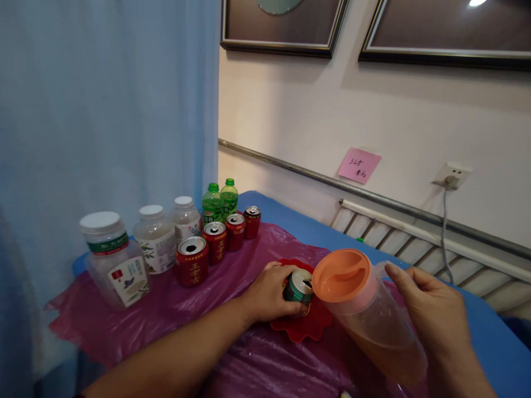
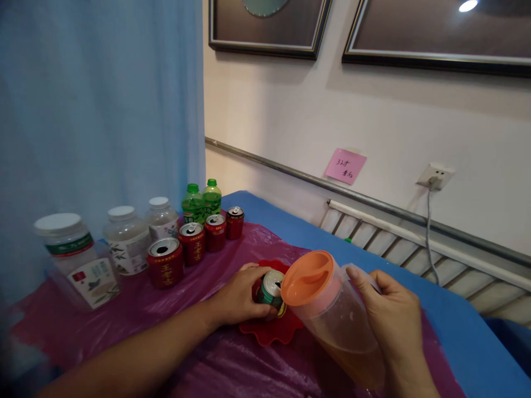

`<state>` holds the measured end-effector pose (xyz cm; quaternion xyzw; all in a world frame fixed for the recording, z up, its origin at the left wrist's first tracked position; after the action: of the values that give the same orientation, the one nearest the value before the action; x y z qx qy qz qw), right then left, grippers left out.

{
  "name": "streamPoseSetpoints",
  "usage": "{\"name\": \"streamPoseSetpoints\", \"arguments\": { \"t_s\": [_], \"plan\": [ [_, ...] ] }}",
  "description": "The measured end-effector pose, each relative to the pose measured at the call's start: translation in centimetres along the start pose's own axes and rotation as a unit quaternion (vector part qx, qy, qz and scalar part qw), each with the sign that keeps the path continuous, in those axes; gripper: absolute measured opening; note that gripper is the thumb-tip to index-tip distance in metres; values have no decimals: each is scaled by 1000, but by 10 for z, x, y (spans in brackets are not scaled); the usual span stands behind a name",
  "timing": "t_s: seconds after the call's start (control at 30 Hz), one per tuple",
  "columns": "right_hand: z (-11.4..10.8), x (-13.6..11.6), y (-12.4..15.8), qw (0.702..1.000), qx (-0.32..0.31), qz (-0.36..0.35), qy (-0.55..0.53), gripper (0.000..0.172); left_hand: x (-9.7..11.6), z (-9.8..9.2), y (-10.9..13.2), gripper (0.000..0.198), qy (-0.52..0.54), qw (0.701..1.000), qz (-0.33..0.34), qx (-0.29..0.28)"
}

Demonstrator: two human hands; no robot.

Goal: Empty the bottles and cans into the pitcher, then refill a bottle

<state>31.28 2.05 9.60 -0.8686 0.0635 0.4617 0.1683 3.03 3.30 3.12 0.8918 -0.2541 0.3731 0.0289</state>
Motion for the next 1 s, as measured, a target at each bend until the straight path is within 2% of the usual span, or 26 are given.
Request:
{"name": "streamPoseSetpoints", "arguments": {
  "t_s": [0.8,1.0],
  "plan": [
    [0,5,-3,1000,6,-14,11,56,1,-1,1,56,-3,1000,9,13],
    [4,15,-8,999,-5,-14,-46,58,-2,-1,1,56,-1,1000,13,19]
  ]
}}
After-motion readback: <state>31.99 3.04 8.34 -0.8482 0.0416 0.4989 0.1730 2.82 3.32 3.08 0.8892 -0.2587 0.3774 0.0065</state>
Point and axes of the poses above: each hand's wrist, its own y-axis away from the middle knuckle, its own z-axis out of the palm, x = y × z, the point moved 6 cm from there along -y, towards the middle knuckle, and after that the axes turned 10 degrees about -x, right-handed, at the moved point
